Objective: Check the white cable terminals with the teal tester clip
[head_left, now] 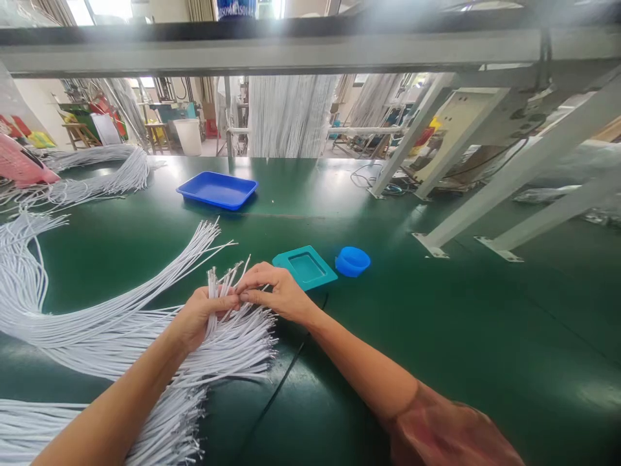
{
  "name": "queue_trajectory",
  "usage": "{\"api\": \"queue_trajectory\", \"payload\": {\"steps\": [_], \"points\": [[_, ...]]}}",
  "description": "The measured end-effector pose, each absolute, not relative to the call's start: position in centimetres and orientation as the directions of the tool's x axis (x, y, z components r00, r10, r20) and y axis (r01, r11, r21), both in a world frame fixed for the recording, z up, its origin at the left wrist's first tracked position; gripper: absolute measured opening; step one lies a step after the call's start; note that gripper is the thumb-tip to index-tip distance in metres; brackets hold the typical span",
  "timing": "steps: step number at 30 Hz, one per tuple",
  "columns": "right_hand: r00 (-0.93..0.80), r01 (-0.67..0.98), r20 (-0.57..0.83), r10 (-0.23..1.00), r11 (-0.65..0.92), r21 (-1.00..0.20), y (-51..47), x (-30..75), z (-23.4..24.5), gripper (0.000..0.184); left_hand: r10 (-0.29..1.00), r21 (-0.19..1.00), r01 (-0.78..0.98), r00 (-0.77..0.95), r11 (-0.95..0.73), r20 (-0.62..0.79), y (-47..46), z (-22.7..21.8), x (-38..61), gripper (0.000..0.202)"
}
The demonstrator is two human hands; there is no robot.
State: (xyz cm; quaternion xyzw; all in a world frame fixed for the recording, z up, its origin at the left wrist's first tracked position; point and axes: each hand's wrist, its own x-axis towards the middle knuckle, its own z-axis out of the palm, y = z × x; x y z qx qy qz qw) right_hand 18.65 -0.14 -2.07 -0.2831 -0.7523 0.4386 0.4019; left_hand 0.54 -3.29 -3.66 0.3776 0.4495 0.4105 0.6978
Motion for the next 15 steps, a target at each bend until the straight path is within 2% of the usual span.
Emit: {"api": "queue_trajectory", "payload": {"steps": [4,6,8,12,14,15], "points": [[-0.370,-0.114,0.133,0.919,0.098,-0.989,-0.3,17.7,-3.2,0.013,0.905,0.886,-0.259,0.293,0.385,-0.308,-3.3,-3.7,0.6,0.011],[-0.325,-0.242,0.007,0.946,-0.076,-0.967,-0.4,17.1,-3.8,0.016,0.900,0.873,-0.284,0.305,0.397,-0.311,-3.2,-3.7,0.5,0.012],[-0.307,-0.318,-0.059,0.950,-0.161,-0.934,-0.7,16.6,-4.0,0.016,0.898,0.859,-0.310,0.308,0.408,-0.315,-3.1,-3.8,0.5,0.012],[-0.322,-0.339,-0.012,0.947,-0.127,-0.932,-1.0,16.2,-4.2,0.015,0.906,0.848,-0.341,0.277,0.405,-0.321,-3.0,-4.1,0.5,0.013],[-0.268,-0.233,0.037,0.963,-0.028,-0.972,-1.2,16.1,-4.4,0.016,0.923,0.869,-0.330,0.236,0.369,-0.303,-3.1,-4.3,0.7,0.015],[-0.217,-0.129,0.071,0.974,0.043,-0.991,-1.3,16.2,-4.6,0.017,0.935,0.885,-0.315,0.208,0.342,-0.287,-3.1,-4.4,0.9,0.015]]}}
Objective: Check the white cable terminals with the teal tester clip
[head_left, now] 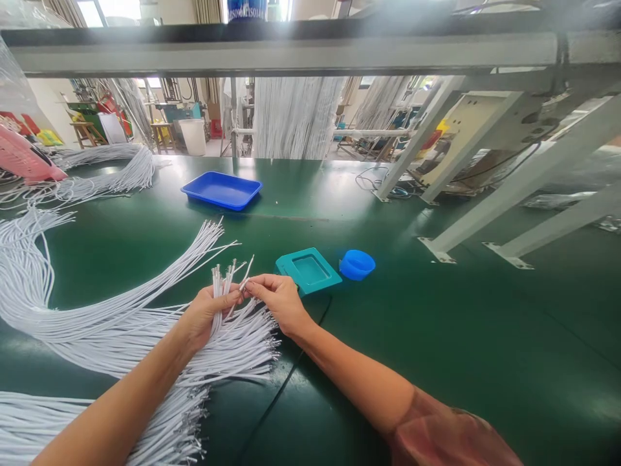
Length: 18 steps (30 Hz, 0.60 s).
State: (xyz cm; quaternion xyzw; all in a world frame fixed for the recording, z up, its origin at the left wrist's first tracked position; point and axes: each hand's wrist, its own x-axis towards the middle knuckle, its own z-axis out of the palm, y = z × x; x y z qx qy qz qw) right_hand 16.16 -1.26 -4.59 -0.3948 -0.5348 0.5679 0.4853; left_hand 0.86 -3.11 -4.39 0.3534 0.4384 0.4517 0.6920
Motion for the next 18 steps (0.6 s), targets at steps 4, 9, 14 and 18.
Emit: {"api": "queue_trajectory", "payload": {"steps": [4,9,14,18], "points": [[-0.141,0.469,0.472,0.870,0.479,-0.742,-1.5,16.5,-5.2,0.019,0.967,0.939,-0.236,0.103,0.250,-0.232,-3.3,-4.5,1.4,0.017],[-0.400,0.479,0.560,0.725,0.686,-0.547,-0.6,17.5,-4.5,0.022,0.970,0.942,-0.235,0.099,0.239,-0.221,-3.3,-4.5,1.4,0.017],[-0.353,0.116,0.100,0.930,0.150,-0.982,0.3,17.7,-3.7,0.033,0.972,0.945,-0.234,0.101,0.230,-0.212,-3.2,-4.5,1.2,0.018],[-0.297,-0.115,0.010,0.955,-0.025,-0.993,0.2,17.3,-3.7,0.024,0.966,0.938,-0.233,0.101,0.255,-0.238,-3.2,-4.5,1.3,0.019]]}}
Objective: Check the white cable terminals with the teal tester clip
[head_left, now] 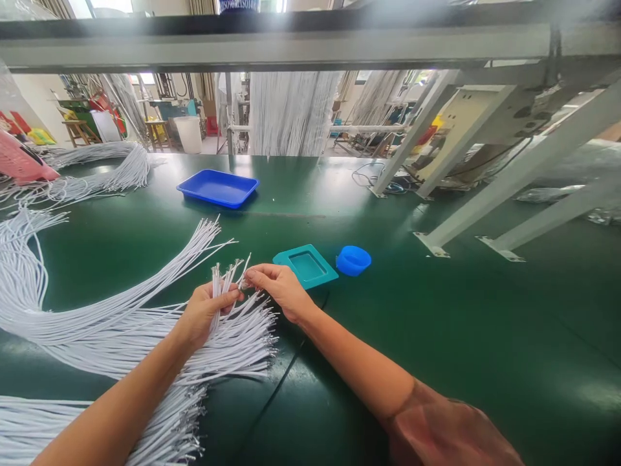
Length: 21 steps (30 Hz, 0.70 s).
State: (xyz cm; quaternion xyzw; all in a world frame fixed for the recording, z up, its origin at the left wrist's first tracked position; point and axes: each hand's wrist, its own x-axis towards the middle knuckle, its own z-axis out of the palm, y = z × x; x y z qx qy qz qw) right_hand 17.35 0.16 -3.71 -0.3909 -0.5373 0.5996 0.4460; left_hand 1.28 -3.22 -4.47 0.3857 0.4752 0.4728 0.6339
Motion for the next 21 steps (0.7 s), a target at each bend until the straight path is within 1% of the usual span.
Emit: {"api": "queue_trajectory", "payload": {"steps": [3,8,10,14,18,21], "points": [[-0.277,-0.159,0.003,0.961,-0.043,-0.986,0.09,17.23,-3.92,0.019,0.959,0.934,-0.223,0.117,0.278,-0.258,-3.18,-4.37,1.26,0.018],[-0.250,-0.118,-0.014,0.968,-0.045,-0.992,0.31,17.29,-4.00,0.011,0.939,0.907,-0.251,0.156,0.338,-0.306,-2.92,-4.28,0.99,0.017],[-0.240,-0.115,-0.020,0.971,-0.049,-0.992,0.37,17.30,-3.81,0.011,0.927,0.892,-0.264,0.179,0.367,-0.329,-2.83,-4.24,0.87,0.016],[-0.257,-0.081,-0.010,0.966,-0.032,-0.996,0.22,17.22,-3.47,0.020,0.905,0.862,-0.290,0.223,0.416,-0.362,-2.78,-4.11,0.77,0.015],[-0.271,-0.056,0.019,0.962,0.004,-0.998,-0.02,17.04,-3.37,0.024,0.886,0.847,-0.283,0.255,0.451,-0.387,-2.84,-3.95,0.75,0.015],[-0.264,-0.050,0.006,0.965,-0.008,-0.999,-0.14,16.96,-3.23,0.030,0.882,0.848,-0.269,0.267,0.456,-0.389,-2.88,-3.85,0.74,0.015]]}}
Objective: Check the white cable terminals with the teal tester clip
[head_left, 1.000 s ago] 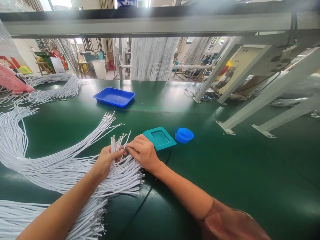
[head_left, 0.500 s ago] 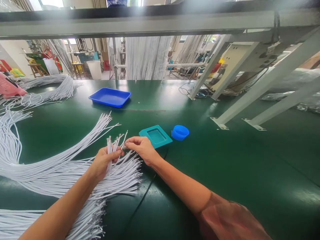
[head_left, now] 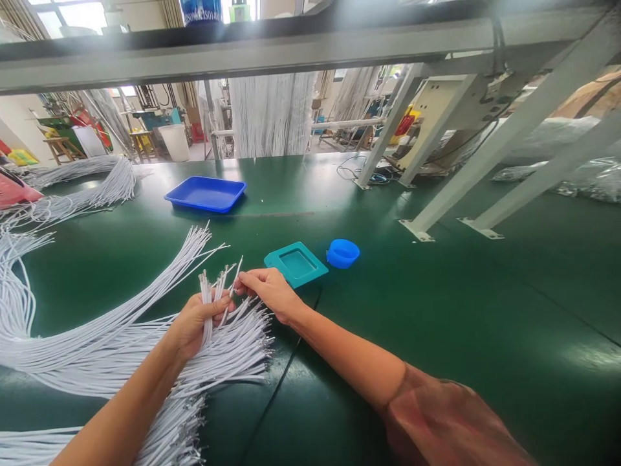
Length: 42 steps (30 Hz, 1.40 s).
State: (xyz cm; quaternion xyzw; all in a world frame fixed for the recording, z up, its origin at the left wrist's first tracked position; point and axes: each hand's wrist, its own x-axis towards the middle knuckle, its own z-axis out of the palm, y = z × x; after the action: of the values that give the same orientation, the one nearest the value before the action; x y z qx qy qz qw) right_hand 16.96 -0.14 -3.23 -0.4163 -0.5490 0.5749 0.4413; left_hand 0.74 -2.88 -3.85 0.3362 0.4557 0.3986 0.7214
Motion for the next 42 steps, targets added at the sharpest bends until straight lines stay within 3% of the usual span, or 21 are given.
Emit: {"api": "queue_trajectory", "payload": {"steps": [4,8,11,12,14,16,18,20,23,27,30,36,42], "points": [[-0.259,0.036,0.011,0.966,0.021,-0.999,-0.3,17.1,-3.0,0.035,0.917,0.897,-0.221,0.206,0.384,-0.342,-3.0,-3.9,0.9,0.015],[-0.304,0.144,0.045,0.952,0.093,-0.985,-0.4,17.4,-3.4,0.020,0.969,0.955,-0.180,0.112,0.238,-0.220,-3.1,-4.2,1.3,0.017],[-0.270,0.307,0.200,0.942,0.281,-0.909,-0.5,17.3,-4.0,0.014,0.972,0.960,-0.168,0.099,0.226,-0.211,-3.2,-4.5,1.4,0.017],[-0.257,0.403,0.318,0.913,0.400,-0.823,-0.6,17.2,-4.3,0.014,0.970,0.957,-0.171,0.100,0.235,-0.221,-3.2,-4.5,1.5,0.017],[-0.342,0.565,0.555,0.758,0.638,-0.523,-0.7,17.2,-4.7,0.021,0.962,0.944,-0.197,0.113,0.266,-0.248,-3.2,-4.5,1.5,0.017],[-0.499,0.607,0.639,0.586,0.762,-0.225,-0.5,17.4,-4.9,0.027,0.950,0.919,-0.249,0.134,0.307,-0.281,-3.1,-4.4,1.6,0.022],[-0.560,0.628,0.613,0.558,0.768,-0.126,0.0,17.9,-4.8,0.022,0.936,0.890,-0.295,0.153,0.349,-0.316,-2.8,-4.3,1.6,0.033],[-0.527,0.710,0.538,0.658,0.689,-0.146,0.7,18.6,-4.5,0.014,0.921,0.865,-0.315,0.162,0.389,-0.355,-2.5,-4.4,1.6,0.040],[-0.568,0.772,0.325,0.756,0.626,-0.109,1.5,19.3,-4.2,0.016,0.905,0.848,-0.316,0.169,0.425,-0.391,-2.0,-4.7,1.5,0.040],[-0.661,0.737,0.163,0.732,0.675,-0.040,1.6,19.5,-4.1,0.018,0.897,0.844,-0.308,0.197,0.440,-0.396,-1.6,-5.2,1.5,0.034],[-0.673,0.730,0.181,0.717,0.683,0.006,1.5,19.2,-4.4,0.016,0.884,0.839,-0.286,0.226,0.462,-0.410,-1.4,-5.4,1.5,0.030],[-0.701,0.710,0.299,0.648,0.673,0.207,1.5,18.7,-5.4,0.017,0.875,0.837,-0.268,0.232,0.477,-0.425,-1.1,-5.5,1.6,0.032],[-0.719,0.692,0.297,0.628,0.684,0.230,1.8,18.5,-5.6,0.017,0.856,0.833,-0.228,0.263,0.504,-0.446,-0.7,-5.6,1.6,0.024]]}}
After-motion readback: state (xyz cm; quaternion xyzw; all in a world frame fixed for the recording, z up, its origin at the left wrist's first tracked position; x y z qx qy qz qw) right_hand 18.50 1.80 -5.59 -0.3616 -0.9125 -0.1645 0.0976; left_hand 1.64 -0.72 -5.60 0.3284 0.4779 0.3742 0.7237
